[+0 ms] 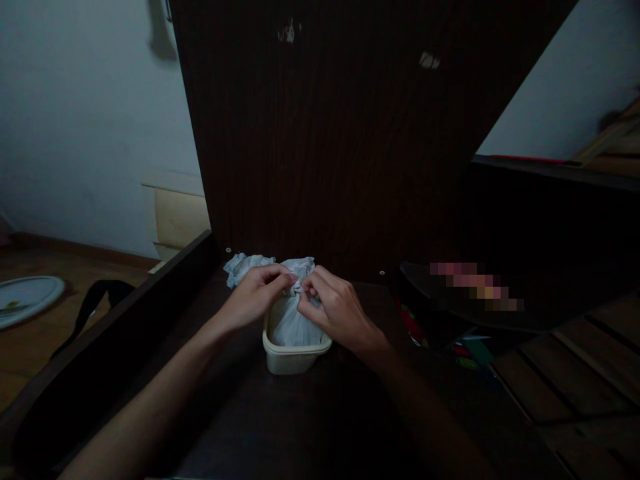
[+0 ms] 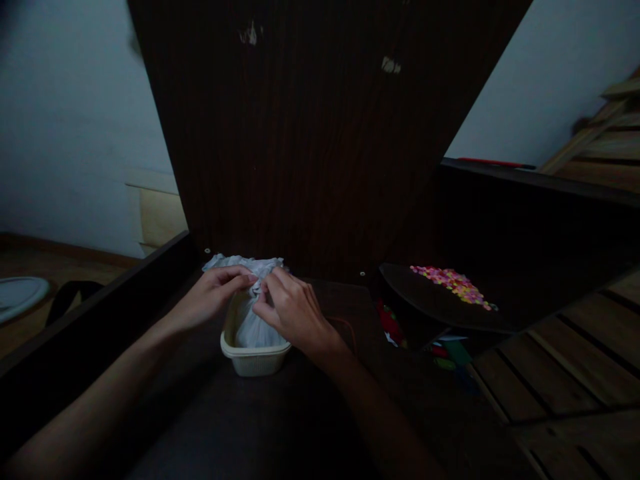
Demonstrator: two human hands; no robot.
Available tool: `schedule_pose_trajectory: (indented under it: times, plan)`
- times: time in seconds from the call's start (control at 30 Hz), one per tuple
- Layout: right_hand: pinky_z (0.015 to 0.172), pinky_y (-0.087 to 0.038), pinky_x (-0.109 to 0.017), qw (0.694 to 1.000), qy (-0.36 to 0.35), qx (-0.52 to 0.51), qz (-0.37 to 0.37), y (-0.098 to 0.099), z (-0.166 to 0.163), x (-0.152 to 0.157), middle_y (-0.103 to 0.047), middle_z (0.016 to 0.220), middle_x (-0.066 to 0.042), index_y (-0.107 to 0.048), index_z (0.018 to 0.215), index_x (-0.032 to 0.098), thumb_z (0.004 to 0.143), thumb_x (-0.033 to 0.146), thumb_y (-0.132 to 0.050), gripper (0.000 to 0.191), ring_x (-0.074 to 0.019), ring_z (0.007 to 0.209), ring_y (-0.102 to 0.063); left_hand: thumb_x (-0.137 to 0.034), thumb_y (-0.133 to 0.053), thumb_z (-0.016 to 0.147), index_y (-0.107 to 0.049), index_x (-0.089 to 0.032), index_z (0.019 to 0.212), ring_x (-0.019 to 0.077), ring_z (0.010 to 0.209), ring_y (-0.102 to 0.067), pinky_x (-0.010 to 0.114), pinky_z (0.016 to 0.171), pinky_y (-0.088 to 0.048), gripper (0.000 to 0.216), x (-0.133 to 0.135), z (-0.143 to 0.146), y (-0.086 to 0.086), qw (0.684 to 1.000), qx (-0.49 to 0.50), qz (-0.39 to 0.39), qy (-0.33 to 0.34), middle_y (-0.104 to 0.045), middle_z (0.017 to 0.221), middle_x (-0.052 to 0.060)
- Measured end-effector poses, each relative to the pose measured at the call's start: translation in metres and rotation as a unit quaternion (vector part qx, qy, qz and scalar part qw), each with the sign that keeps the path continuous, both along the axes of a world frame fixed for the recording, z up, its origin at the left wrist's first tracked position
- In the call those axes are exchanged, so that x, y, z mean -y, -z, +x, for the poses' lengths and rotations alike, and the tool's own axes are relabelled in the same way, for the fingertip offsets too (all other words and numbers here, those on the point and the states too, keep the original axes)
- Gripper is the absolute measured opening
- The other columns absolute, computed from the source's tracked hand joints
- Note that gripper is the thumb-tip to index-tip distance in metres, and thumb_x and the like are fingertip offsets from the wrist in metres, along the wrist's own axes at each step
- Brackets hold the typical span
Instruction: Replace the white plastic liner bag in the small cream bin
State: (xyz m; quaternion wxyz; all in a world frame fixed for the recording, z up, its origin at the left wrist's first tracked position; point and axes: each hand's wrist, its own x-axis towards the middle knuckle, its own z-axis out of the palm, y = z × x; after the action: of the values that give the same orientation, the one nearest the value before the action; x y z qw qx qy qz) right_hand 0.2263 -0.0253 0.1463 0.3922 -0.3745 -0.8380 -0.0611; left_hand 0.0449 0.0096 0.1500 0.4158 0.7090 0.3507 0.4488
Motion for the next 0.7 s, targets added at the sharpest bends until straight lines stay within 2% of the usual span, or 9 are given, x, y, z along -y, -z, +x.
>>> schedule_pose_trajectory:
  times: [0.1,0.23,0.33,0.47,0.5,0.57,0.7]
  plan:
    - [0.062,-0.042,-0.027,0.998,-0.043,-0.031,-0.029,-0.003,0.003,0.0,-0.055,0.078,-0.001,-0.053,0.08,0.021,0.086,0.012,-0.054,0.011,-0.0148,0.068,-0.053,-0.038,-0.063,0.085,-0.073,-0.017,0.076,0.0191,0.079,-0.061,0.03,0.075,-0.046,0.025,0.0,-0.002,-0.001,0.998,-0.017,0.056,-0.013,-0.068,0.079,0.003]
    - [0.059,-0.043,-0.026,0.985,-0.101,-0.098,-0.096,-0.005,0.011,-0.003,-0.053,0.076,0.001,-0.054,0.079,0.021,0.086,0.012,-0.058,0.012,-0.0136,0.066,-0.051,-0.042,-0.063,0.087,-0.069,-0.017,0.077,0.0149,0.068,-0.056,0.026,0.066,-0.044,0.027,-0.001,-0.003,0.001,1.0,0.016,0.004,0.023,-0.064,0.071,0.0]
    - [0.056,-0.042,-0.025,0.975,-0.108,-0.147,-0.124,-0.003,0.016,-0.007,-0.053,0.074,0.001,-0.058,0.077,0.021,0.086,0.016,-0.062,0.011,-0.0128,0.063,-0.05,-0.044,-0.066,0.084,-0.069,-0.016,0.076,0.0128,0.064,-0.053,0.024,0.06,-0.041,0.029,-0.003,-0.001,0.002,0.998,0.048,-0.029,0.021,-0.062,0.069,-0.001]
    - [0.052,-0.039,-0.025,0.981,-0.053,-0.168,-0.079,-0.001,0.012,-0.005,-0.055,0.077,0.001,-0.065,0.088,0.02,0.087,0.018,-0.065,0.002,-0.0107,0.056,-0.046,-0.04,-0.074,0.077,-0.07,-0.016,0.088,0.0105,0.056,-0.05,0.023,0.055,-0.038,0.027,-0.005,0.003,0.005,0.993,0.103,-0.04,-0.043,-0.058,0.061,-0.004]
    - [0.053,-0.04,-0.026,0.984,-0.045,-0.157,-0.063,-0.001,0.009,-0.003,-0.056,0.08,0.0,-0.066,0.092,0.02,0.087,0.019,-0.066,0.004,-0.0106,0.056,-0.047,-0.038,-0.076,0.075,-0.069,-0.016,0.093,0.0104,0.055,-0.05,0.023,0.056,-0.039,0.03,-0.004,0.004,0.004,0.991,0.115,-0.043,-0.054,-0.057,0.059,-0.005]
    - [0.057,-0.043,-0.027,0.992,-0.036,-0.119,-0.033,-0.001,0.005,0.001,-0.058,0.084,-0.002,-0.066,0.095,0.019,0.09,0.022,-0.066,0.006,-0.0122,0.062,-0.052,-0.037,-0.079,0.072,-0.067,-0.016,0.102,0.011,0.055,-0.053,0.024,0.058,-0.042,0.038,-0.002,0.006,0.003,0.988,0.128,-0.051,-0.066,-0.059,0.058,-0.006]
    - [0.068,-0.048,-0.03,0.999,0.007,-0.032,-0.002,0.001,-0.001,0.004,-0.062,0.09,-0.006,-0.065,0.093,0.018,0.096,0.023,-0.059,0.008,-0.0177,0.077,-0.061,-0.038,-0.081,0.07,-0.065,-0.015,0.103,0.0131,0.061,-0.06,0.025,0.062,-0.046,0.044,0.002,0.006,0.0,0.985,0.141,-0.078,-0.062,-0.064,0.063,-0.004]
